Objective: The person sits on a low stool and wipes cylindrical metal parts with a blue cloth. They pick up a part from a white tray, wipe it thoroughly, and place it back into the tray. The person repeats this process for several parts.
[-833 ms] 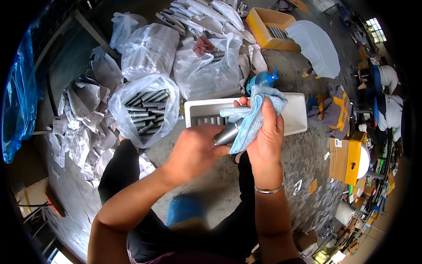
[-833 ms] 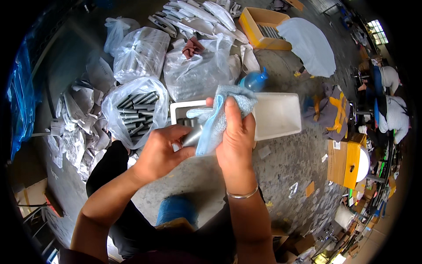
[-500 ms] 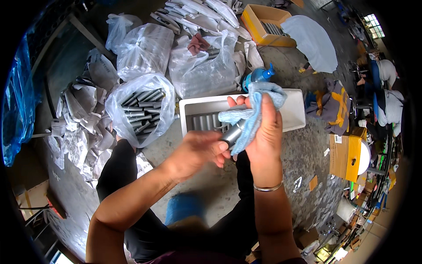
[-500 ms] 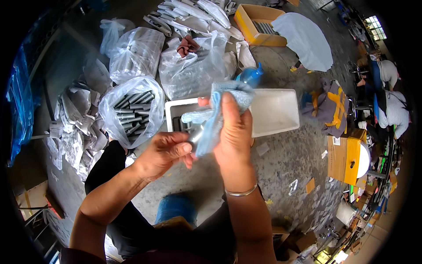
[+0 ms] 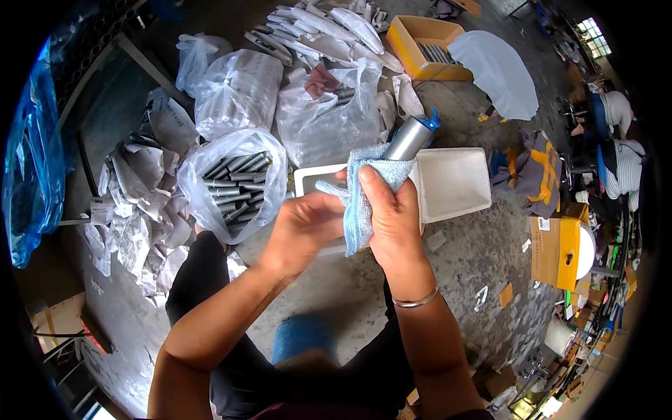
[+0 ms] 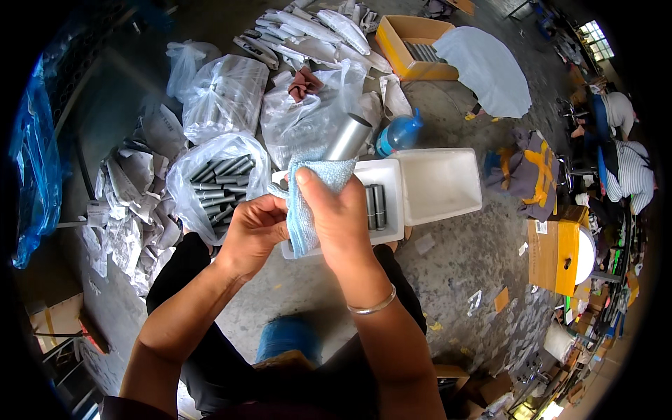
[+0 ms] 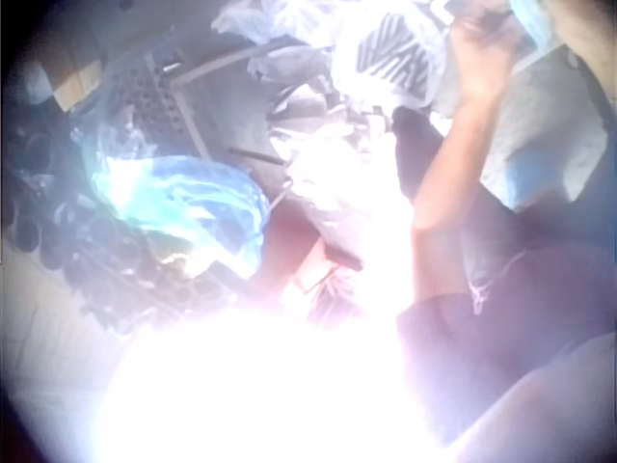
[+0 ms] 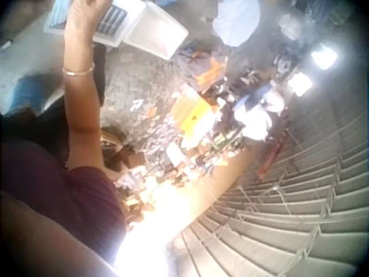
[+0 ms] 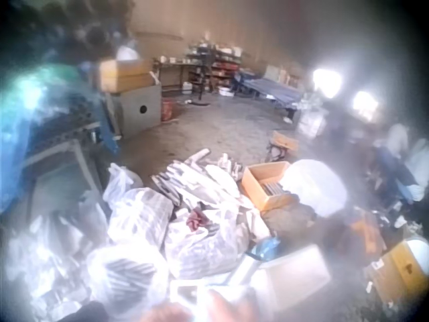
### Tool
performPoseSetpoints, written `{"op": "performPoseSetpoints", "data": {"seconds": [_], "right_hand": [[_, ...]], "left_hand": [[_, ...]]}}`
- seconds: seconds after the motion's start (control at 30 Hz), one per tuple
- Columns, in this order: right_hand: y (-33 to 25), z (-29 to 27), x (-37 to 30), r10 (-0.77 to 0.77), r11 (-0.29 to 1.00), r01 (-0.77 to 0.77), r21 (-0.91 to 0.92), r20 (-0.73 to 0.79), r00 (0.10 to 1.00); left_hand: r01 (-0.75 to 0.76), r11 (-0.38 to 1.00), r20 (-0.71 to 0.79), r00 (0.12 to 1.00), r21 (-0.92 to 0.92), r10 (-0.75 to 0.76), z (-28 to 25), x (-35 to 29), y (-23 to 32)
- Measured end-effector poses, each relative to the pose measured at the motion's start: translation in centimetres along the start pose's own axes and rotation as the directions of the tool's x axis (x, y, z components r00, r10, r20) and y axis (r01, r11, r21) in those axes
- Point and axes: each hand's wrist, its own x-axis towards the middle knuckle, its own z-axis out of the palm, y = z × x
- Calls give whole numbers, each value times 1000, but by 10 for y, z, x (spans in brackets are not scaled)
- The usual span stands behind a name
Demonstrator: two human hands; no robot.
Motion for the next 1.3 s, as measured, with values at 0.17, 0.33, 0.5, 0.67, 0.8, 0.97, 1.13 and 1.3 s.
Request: {"op": "performPoseSetpoints", "data": {"seconds": [0.17, 0.33, 0.5, 0.67, 0.8, 0.97, 1.13, 1.3], "right_hand": [[22, 10, -3, -103, 992, 103, -75, 4, 995], [9, 1, -2, 1, 982, 6, -188, 38, 999], [11, -7, -8, 265, 960, -234, -151, 243, 933], [17, 10, -22, 435, 900, -394, -186, 452, 779], [22, 14, -21, 407, 913, -363, -188, 493, 769], [24, 20, -21, 366, 884, -199, -423, 361, 858], [31, 19, -22, 351, 845, -129, -518, 358, 865], [32, 17, -24, 346, 831, -140, -538, 304, 888]], "left_hand": [[-65, 990, -155, 984, 123, 84, -3, 2, -3], [2, 910, -14, 1000, 414, 4, -28, 9, 30], [-94, 976, -122, 985, 195, 119, -41, 4, 67], [15, 965, 192, 981, -261, 37, -33, 2, 61], [-50, 966, 205, 973, -253, 104, -37, 3, 58], [-91, 985, 56, 993, -149, 100, -41, 0, 60], [-134, 974, -139, 984, -184, 109, -48, 2, 59], [-85, 990, -88, 993, -114, 76, -44, 4, 60]]}}
